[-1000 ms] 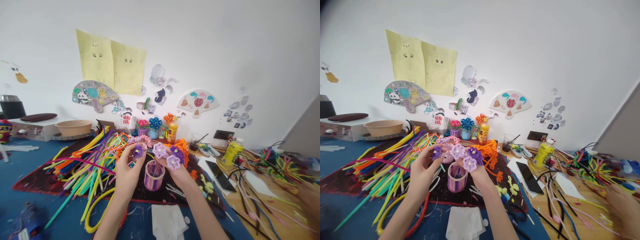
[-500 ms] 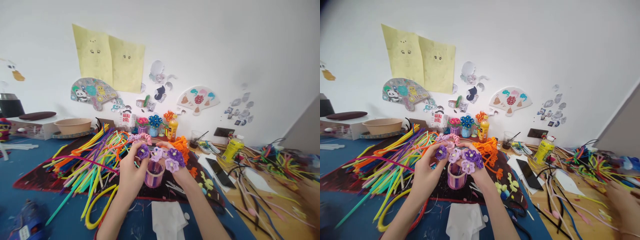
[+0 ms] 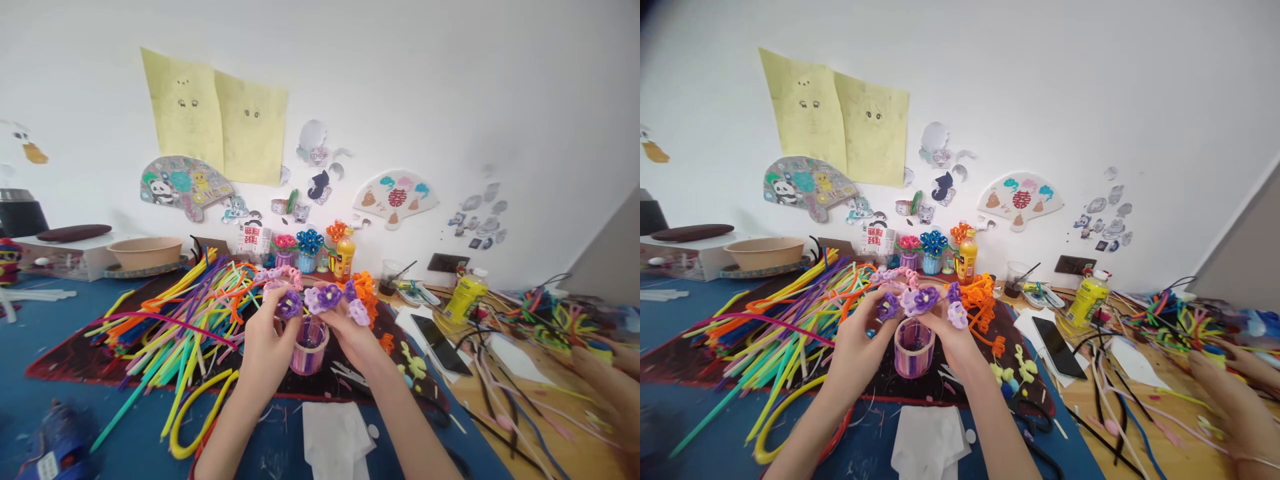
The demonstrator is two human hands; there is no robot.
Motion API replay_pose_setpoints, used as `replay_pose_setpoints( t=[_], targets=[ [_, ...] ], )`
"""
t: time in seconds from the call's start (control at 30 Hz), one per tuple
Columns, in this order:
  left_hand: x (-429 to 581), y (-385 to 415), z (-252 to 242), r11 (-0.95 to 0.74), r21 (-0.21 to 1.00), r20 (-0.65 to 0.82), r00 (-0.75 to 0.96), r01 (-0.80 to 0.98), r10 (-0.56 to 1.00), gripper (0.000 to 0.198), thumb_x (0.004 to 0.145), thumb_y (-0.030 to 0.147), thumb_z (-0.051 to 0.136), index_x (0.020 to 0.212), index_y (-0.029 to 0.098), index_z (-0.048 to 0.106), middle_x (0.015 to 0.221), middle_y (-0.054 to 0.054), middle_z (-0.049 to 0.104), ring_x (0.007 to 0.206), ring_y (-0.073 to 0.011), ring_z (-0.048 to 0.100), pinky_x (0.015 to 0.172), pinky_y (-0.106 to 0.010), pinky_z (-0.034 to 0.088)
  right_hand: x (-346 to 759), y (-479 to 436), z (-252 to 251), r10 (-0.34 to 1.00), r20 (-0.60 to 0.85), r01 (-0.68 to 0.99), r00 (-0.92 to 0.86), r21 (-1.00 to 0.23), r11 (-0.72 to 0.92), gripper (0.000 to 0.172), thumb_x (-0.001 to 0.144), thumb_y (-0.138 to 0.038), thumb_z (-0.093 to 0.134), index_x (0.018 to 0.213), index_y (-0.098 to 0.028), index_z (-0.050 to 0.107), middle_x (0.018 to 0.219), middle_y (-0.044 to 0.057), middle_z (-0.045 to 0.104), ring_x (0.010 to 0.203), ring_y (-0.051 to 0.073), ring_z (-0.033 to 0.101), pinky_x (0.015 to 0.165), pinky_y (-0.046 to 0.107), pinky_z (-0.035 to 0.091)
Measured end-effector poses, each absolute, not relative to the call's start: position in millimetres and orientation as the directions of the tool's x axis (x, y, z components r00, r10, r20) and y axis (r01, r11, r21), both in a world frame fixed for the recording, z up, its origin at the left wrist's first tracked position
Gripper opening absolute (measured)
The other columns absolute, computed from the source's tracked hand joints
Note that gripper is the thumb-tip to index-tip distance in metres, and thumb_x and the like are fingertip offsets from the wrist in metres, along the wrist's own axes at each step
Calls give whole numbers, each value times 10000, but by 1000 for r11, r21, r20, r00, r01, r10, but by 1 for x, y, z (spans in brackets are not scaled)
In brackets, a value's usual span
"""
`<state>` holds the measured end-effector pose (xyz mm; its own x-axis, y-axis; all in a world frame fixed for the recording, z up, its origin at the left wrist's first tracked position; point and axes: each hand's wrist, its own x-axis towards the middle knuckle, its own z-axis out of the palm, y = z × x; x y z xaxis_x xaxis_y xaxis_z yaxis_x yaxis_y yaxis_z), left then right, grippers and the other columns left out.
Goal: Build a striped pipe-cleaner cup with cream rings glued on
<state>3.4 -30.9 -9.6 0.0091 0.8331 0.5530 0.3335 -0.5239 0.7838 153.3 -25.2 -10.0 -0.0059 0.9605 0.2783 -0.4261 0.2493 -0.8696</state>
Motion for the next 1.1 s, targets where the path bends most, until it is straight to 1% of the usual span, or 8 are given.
replay_pose_setpoints(
  t=[0.13,0.33,0.47,0.57,0.67,0.9,1.0,1.1],
  targets=[
    [6,-30,-10,-567,737,576,97,369,811,293,846,233,521,1123,175,598,1044,-72,694,796,-191,635,673,-290,478,151,-27,-9,951,309,-367,-28,-888,278,389,634,-260,805,1010,-248,704,939,9,742,971,239,657,962,395,471],
    [6,-30,-10,-575,689,605,87,442,792,336,804,149,487,1114,211,600,1067,-49,709,855,-203,659,719,-295,480,156,-22,-17,898,439,-144,-42,-892,429,379,697,-264,776,1066,-247,694,911,19,743,996,257,662,980,433,472],
    [6,-30,-11,-560,685,589,99,466,802,348,801,153,498,1128,222,594,1001,-33,720,742,-187,653,663,-285,469,159,-26,-14,905,398,-171,-150,-912,372,321,768,-297,733,1083,-260,691,917,23,739,1032,243,651,986,423,478],
    [7,-30,-14,-532,701,568,79,475,819,294,846,224,517,1132,215,587,902,-21,710,642,-174,622,622,-283,450,158,-30,-11,905,363,-161,-223,-929,333,319,793,-293,715,1109,-260,686,942,13,736,1074,231,637,1065,439,418],
    [7,-31,-14,-510,703,556,64,495,829,297,866,233,509,1154,200,577,872,-26,697,654,-184,620,627,-291,440,157,-29,-14,897,388,-167,-212,-919,358,326,807,-276,692,1132,-262,680,982,10,732,1136,227,610,1106,444,376],
    [9,-30,-12,-618,649,602,198,443,774,466,818,110,455,1255,235,559,1168,-71,630,888,-201,623,720,-299,465,157,-26,-20,874,463,-121,-144,-885,449,464,694,-248,798,1136,-276,661,1148,32,693,1068,243,644,1013,433,466],
    [9,-28,-13,-629,641,629,169,439,759,518,830,140,457,1342,210,469,1225,-104,576,916,-199,610,749,-306,471,154,-24,-17,865,498,-86,-54,-866,493,353,696,-270,800,1033,-257,696,1021,30,714,919,221,669,948,401,500],
    [6,-31,-11,-571,652,644,32,500,764,371,867,273,507,1226,181,512,1042,-80,625,718,-163,589,658,-275,444,152,-21,-13,876,478,-119,59,-868,482,310,726,-333,778,1010,-241,696,823,6,698,699,184,637,746,346,540]
  ],
)
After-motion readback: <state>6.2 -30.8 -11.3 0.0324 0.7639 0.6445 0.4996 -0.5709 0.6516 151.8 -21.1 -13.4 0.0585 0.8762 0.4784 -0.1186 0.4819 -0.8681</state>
